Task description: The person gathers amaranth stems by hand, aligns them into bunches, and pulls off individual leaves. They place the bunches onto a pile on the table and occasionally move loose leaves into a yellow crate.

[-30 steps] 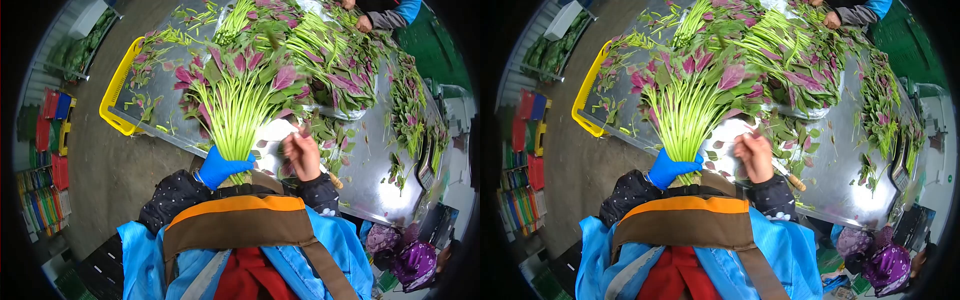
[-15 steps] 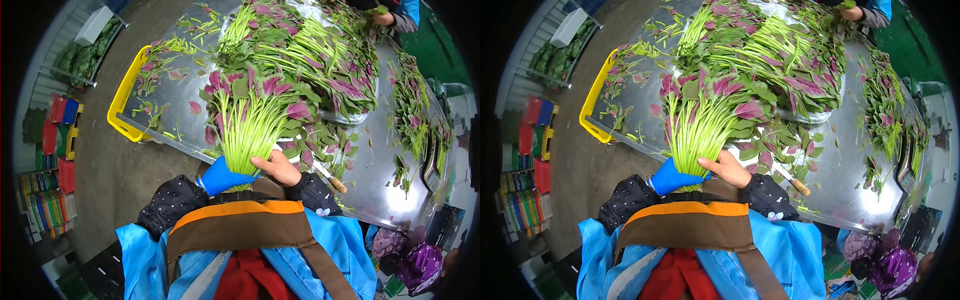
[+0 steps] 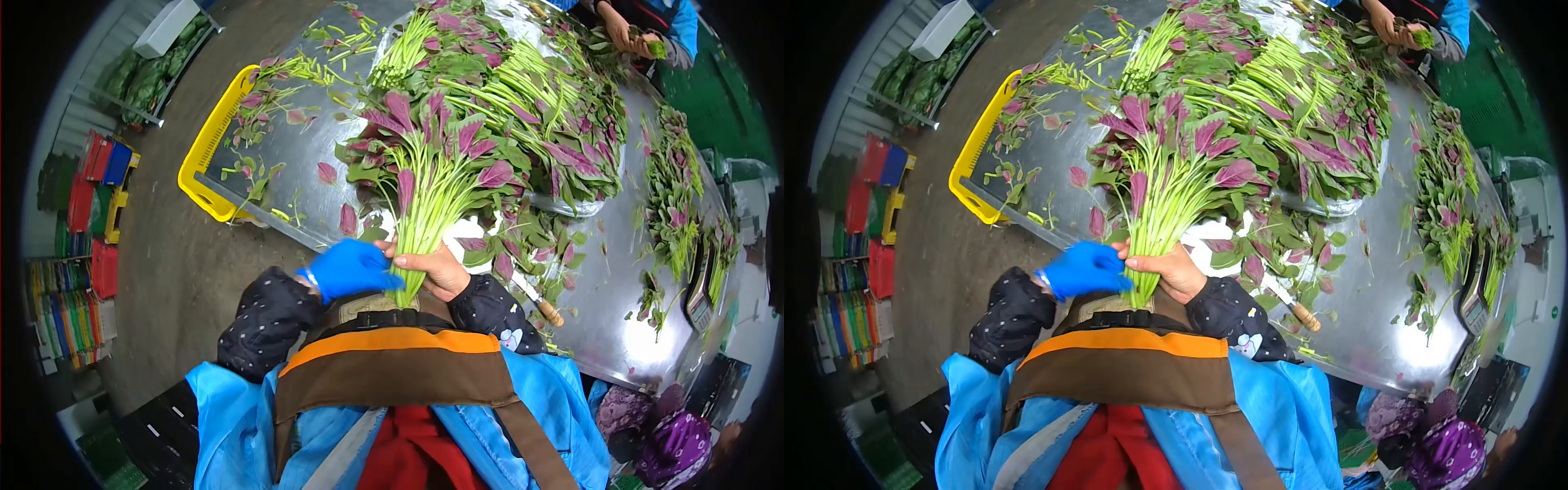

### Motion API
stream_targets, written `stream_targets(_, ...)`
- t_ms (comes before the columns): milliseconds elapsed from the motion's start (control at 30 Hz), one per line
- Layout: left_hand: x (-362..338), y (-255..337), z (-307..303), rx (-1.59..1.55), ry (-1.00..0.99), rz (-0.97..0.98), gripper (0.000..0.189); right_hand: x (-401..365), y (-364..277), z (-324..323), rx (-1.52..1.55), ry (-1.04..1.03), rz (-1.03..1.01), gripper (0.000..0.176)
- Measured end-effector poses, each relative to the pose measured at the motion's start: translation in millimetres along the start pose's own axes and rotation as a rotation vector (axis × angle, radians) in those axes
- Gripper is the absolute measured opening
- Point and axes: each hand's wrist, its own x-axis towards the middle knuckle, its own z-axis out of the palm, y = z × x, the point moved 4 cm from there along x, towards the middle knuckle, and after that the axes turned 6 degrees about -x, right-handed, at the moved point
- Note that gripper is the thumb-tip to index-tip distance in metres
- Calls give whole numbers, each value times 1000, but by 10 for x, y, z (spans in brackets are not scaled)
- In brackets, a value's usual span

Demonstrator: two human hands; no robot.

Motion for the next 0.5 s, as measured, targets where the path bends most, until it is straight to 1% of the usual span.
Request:
stream_targets(33,6,-7,-141,-11,68,-38,37,-7,16,2,13,14,0,36)
stream_targets(133,104,387,-268,73,576,170,28,8,-24,54,-23,41,-7,39)
stream_targets(233,338,330,-45,122,522,110,23,4,-35,67,-79,77,-34,41)
stream_targets(267,371,285,-35,2,474,120,18,-8,-47,61,-92,80,-46,41)
stream_targets(367,390,169,-61,-336,340,62,14,-48,-36,33,-88,84,-50,40)
stream_targets(400,386,144,-70,-316,312,88,11,-44,-28,28,-105,79,-47,39)
stream_targets(500,366,65,-91,-395,360,108,9,-40,-66,56,-110,81,-52,38)
